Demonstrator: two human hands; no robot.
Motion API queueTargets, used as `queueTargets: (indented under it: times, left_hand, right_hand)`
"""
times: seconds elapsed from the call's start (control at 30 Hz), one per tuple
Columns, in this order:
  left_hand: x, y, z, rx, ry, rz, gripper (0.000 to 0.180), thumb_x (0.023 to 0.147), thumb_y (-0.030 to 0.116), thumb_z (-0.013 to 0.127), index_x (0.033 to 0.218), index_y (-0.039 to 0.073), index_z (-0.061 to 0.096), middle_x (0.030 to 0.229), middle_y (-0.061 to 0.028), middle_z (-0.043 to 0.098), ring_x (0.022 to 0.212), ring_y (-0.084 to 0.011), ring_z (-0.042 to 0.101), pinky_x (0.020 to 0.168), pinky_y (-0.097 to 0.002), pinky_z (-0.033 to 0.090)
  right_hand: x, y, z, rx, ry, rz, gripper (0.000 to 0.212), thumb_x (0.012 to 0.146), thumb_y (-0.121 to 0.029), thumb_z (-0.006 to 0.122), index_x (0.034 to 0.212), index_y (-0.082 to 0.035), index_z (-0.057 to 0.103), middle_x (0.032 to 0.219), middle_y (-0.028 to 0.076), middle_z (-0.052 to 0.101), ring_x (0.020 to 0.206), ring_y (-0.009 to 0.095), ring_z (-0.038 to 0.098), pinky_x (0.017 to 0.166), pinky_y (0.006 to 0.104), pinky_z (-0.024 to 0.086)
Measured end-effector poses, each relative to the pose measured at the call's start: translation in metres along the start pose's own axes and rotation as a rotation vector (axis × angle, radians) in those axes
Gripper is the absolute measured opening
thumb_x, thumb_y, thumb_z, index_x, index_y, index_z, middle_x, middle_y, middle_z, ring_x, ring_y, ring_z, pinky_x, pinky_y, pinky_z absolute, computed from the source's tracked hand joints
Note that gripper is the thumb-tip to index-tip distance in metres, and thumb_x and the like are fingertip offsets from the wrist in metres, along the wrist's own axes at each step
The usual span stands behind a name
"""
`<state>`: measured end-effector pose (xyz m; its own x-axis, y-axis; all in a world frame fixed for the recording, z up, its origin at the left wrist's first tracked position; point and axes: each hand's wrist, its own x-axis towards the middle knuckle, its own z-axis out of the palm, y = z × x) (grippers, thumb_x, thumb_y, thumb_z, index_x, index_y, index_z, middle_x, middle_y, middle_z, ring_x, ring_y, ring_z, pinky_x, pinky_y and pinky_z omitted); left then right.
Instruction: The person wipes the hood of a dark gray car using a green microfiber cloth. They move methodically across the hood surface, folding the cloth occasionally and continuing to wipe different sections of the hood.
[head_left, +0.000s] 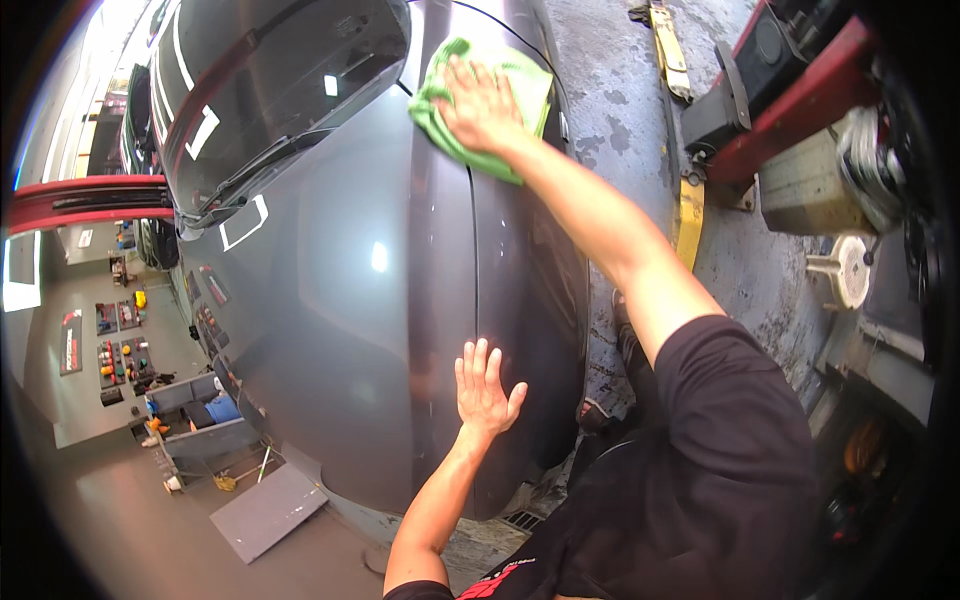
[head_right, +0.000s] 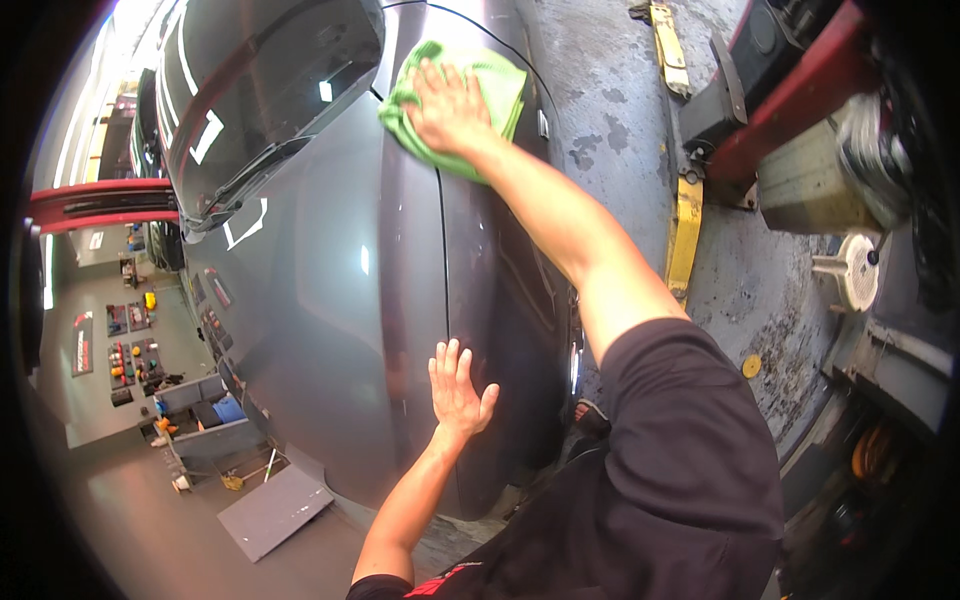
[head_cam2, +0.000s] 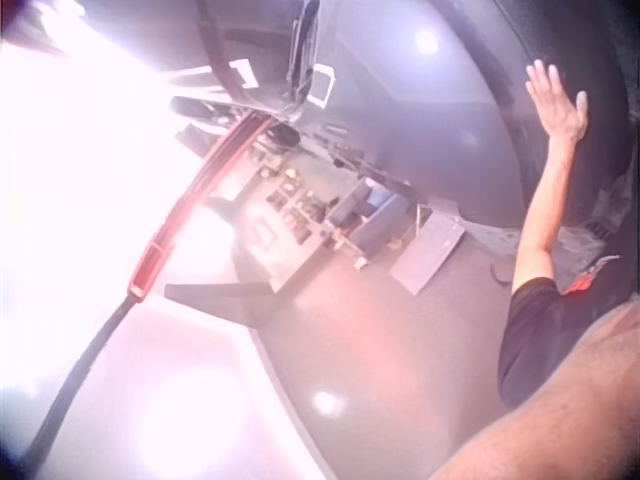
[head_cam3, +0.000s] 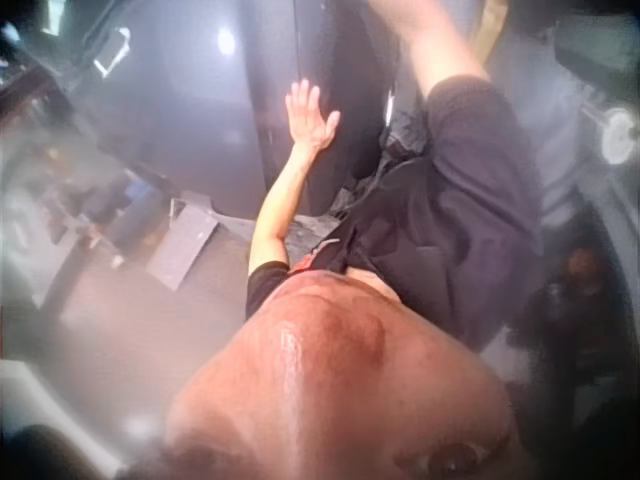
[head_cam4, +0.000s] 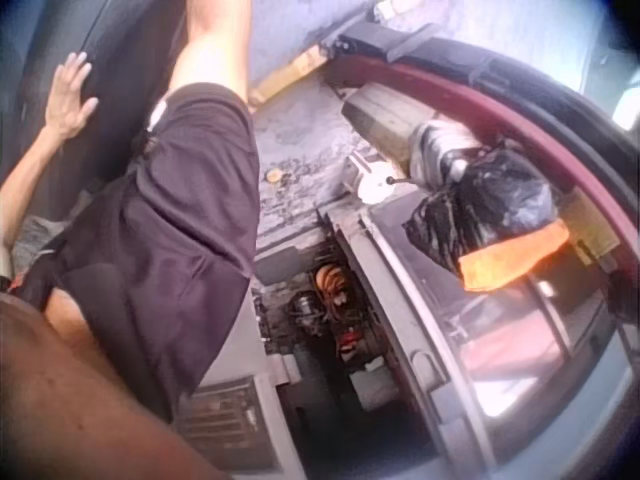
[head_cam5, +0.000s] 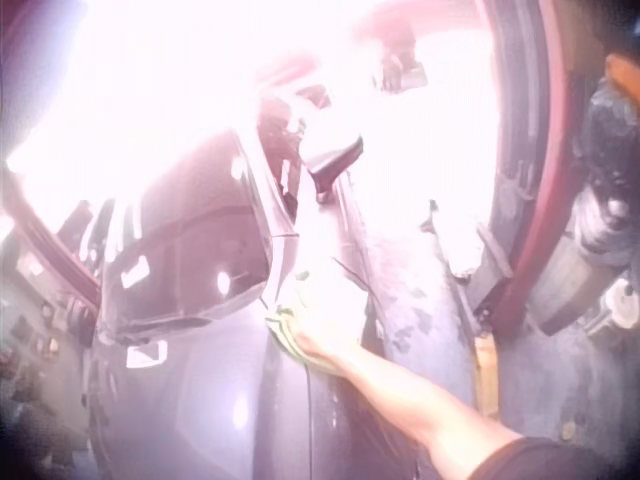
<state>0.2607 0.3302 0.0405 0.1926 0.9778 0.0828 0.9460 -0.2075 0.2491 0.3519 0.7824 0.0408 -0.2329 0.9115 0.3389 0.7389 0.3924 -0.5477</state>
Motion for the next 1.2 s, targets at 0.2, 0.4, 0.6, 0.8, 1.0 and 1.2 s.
queueTargets:
  times: [0.2,0.4,0.6,0.8,1.0,1.2]
  left_hand:
    - [-0.002,0.001,0.005,0.085,-0.027,-0.049,0.079,0.094,0.048,0.064,0.155,0.007,0.036,0.163,-0.0203,0.033,0.154,-0.0410,0.027,0.125,-0.0559,0.018]
    - [-0.004,0.003,0.004,0.122,-0.052,-0.065,0.077,0.092,0.052,0.065,0.153,0.010,0.042,0.163,-0.0169,0.035,0.153,-0.0386,0.029,0.125,-0.0543,0.017]
    - [-0.002,0.003,0.007,0.164,-0.019,-0.053,0.078,0.091,0.054,0.065,0.153,0.012,0.042,0.163,-0.0152,0.036,0.153,-0.0371,0.029,0.125,-0.0532,0.019]
    - [-0.003,0.006,0.006,0.178,-0.041,-0.066,0.080,0.089,0.055,0.068,0.152,0.012,0.043,0.160,-0.0156,0.038,0.151,-0.0375,0.031,0.124,-0.0542,0.020]
    - [0.000,0.004,0.006,0.187,-0.028,-0.061,0.078,0.089,0.056,0.068,0.150,0.014,0.044,0.160,-0.0140,0.038,0.150,-0.0363,0.033,0.123,-0.0532,0.022]
    - [-0.002,0.005,0.008,0.206,-0.014,-0.068,0.077,0.089,0.056,0.068,0.150,0.014,0.045,0.160,-0.0137,0.038,0.150,-0.0361,0.033,0.123,-0.0529,0.023]
  right_hand:
    - [-0.026,-0.038,-0.030,-0.157,0.118,-0.066,0.068,0.104,-0.047,0.049,0.153,0.000,0.044,0.157,0.020,0.046,0.145,0.040,0.044,0.120,0.0631,0.027]
    - [-0.167,-0.032,-0.050,0.118,-0.243,-0.371,0.070,0.099,-0.043,0.059,0.156,-0.008,0.041,0.165,0.017,0.035,0.148,0.035,0.040,0.119,0.0620,0.026]
    - [0.064,0.015,0.002,0.058,0.053,0.003,0.075,0.107,-0.056,0.035,0.164,-0.009,0.024,0.169,0.017,0.025,0.156,0.035,0.025,0.126,0.0574,0.013]
    - [0.128,-0.035,-0.017,0.263,0.062,0.218,0.070,0.106,-0.049,0.037,0.163,-0.009,0.025,0.172,0.016,0.016,0.158,0.037,0.016,0.127,0.0573,0.010]
    - [-0.018,-0.046,-0.022,0.242,-0.197,-0.382,0.066,0.104,-0.041,0.054,0.158,-0.007,0.039,0.168,0.016,0.027,0.156,0.042,0.022,0.125,0.0583,0.020]
    - [0.161,0.002,0.011,0.302,0.092,-0.014,0.077,0.104,-0.050,0.048,0.163,-0.006,0.025,0.171,0.019,0.016,0.157,0.041,0.017,0.126,0.0559,0.017]
